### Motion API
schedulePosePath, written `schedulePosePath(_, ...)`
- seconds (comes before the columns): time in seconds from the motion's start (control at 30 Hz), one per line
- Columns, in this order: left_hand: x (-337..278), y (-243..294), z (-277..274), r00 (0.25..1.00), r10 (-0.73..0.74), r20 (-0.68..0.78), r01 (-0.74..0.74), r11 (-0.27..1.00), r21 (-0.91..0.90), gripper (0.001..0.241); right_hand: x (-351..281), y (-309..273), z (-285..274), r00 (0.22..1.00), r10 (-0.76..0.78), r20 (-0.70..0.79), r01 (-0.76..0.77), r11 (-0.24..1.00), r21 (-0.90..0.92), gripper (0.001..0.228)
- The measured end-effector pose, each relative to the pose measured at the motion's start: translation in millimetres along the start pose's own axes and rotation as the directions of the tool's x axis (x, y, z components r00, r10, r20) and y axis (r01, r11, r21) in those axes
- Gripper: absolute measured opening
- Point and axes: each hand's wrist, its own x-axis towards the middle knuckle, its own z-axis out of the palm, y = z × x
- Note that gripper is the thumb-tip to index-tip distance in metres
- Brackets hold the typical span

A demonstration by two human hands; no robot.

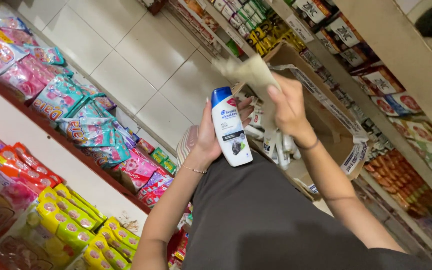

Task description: The recorder is seen cleaning a bottle of shampoo with a rag and scanning it before placing it back on the shelf.

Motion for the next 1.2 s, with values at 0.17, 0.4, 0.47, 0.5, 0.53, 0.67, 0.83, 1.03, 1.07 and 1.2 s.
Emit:
schedulePosePath(0.17,10,-16,-38,0.998,-0.002,0.064,0.002,1.000,-0.013,0.065,3,27,37,1.000,0.001,0.022,0.004,0.979,-0.203,0.050)
schedulePosePath(0.4,14,-16,-65,0.973,-0.119,-0.200,0.124,0.992,0.013,0.064,-52,6,52,0.993,0.027,0.119,-0.014,0.994,-0.111,0.051)
schedulePosePath(0.47,17,-11,-54,0.958,-0.228,-0.173,0.223,0.974,-0.052,0.066,-69,-5,45,0.993,0.061,0.099,-0.054,0.996,-0.074,0.050)
schedulePosePath(0.5,20,-9,-49,0.939,-0.313,-0.140,0.297,0.947,-0.122,0.068,-78,-10,41,0.991,0.082,0.102,-0.079,0.996,-0.037,0.048)
schedulePosePath(0.53,32,-10,-41,0.935,-0.329,-0.132,0.315,0.942,-0.116,0.068,-86,-12,36,0.992,0.088,0.085,-0.084,0.995,-0.045,0.048)
schedulePosePath(0.67,46,-21,-36,0.947,-0.316,0.062,0.316,0.949,0.015,0.070,-127,-20,29,0.991,0.097,0.092,-0.105,0.991,0.086,0.048)
schedulePosePath(0.83,56,-34,-12,0.909,-0.414,0.048,0.409,0.908,0.094,0.074,-190,34,0,0.915,0.390,-0.105,-0.375,0.917,0.140,0.050)
schedulePosePath(1.03,68,-56,-2,0.825,-0.564,-0.042,0.565,0.821,0.077,0.075,-120,12,-27,0.697,0.237,-0.677,-0.182,0.971,0.153,0.044)
schedulePosePath(1.07,70,-60,-5,0.817,-0.576,-0.037,0.577,0.812,0.086,0.075,-116,25,-28,0.700,0.253,-0.668,-0.213,0.966,0.143,0.045)
schedulePosePath(1.2,82,-82,-68,0.803,-0.596,0.032,0.586,0.798,0.142,0.073,-94,25,-6,0.711,0.465,-0.528,-0.471,0.872,0.133,0.045)
